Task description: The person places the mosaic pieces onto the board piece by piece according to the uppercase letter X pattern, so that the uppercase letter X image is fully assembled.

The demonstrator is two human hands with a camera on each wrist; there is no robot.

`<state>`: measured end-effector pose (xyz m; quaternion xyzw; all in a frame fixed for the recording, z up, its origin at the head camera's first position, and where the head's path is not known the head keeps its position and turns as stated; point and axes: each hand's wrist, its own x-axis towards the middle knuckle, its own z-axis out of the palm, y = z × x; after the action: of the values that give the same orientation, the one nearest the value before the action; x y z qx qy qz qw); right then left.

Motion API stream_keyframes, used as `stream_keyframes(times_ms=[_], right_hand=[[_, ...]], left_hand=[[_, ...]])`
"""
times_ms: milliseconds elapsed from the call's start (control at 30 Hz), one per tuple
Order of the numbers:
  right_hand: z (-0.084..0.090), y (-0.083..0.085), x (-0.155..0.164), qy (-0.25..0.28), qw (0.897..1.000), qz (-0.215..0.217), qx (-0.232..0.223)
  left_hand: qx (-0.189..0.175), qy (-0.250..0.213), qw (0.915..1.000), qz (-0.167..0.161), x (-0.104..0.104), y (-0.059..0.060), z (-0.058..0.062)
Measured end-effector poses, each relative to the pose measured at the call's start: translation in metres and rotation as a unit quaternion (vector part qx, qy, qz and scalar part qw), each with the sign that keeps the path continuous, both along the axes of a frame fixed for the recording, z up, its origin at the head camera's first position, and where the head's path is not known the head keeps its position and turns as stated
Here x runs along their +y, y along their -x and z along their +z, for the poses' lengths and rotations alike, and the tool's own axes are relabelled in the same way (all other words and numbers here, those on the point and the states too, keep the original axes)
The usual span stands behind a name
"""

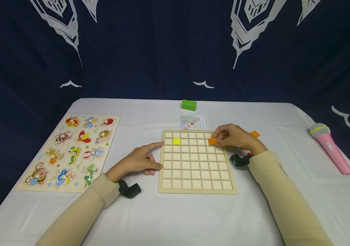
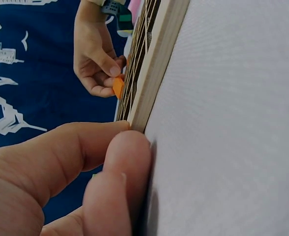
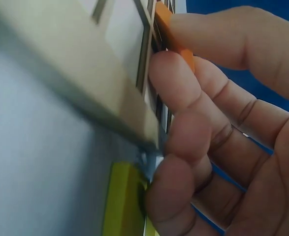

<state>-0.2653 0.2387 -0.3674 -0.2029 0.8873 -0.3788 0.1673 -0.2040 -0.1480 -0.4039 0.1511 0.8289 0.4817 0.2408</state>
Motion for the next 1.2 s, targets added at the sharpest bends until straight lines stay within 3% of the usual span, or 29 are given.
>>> stream_keyframes(times_ms=[267, 767, 1067, 1200], right_hand=[[-0.001, 0.003, -0.009, -0.014, 1.000, 0.018, 0.003], [0.001, 0.002, -0.010, -0.032, 0.999, 0.006, 0.000], [0.004, -0.010, 0.008, -0.021, 0.996, -0.036, 0.075], [0.005, -0.016, 0.018, -0.016, 0.994, -0.064, 0.086]], left_hand=[[-0.001, 0.003, 1.0000, 0.003, 0.001, 0.000, -0.001], [0.003, -0.007, 1.0000, -0.004, -0.002, 0.001, -0.002], [-0.002, -0.009, 1.0000, -0.002, -0.002, -0.001, -0.001], [-0.004, -0.007, 1.0000, 0.000, -0.001, -0.001, 0.001]])
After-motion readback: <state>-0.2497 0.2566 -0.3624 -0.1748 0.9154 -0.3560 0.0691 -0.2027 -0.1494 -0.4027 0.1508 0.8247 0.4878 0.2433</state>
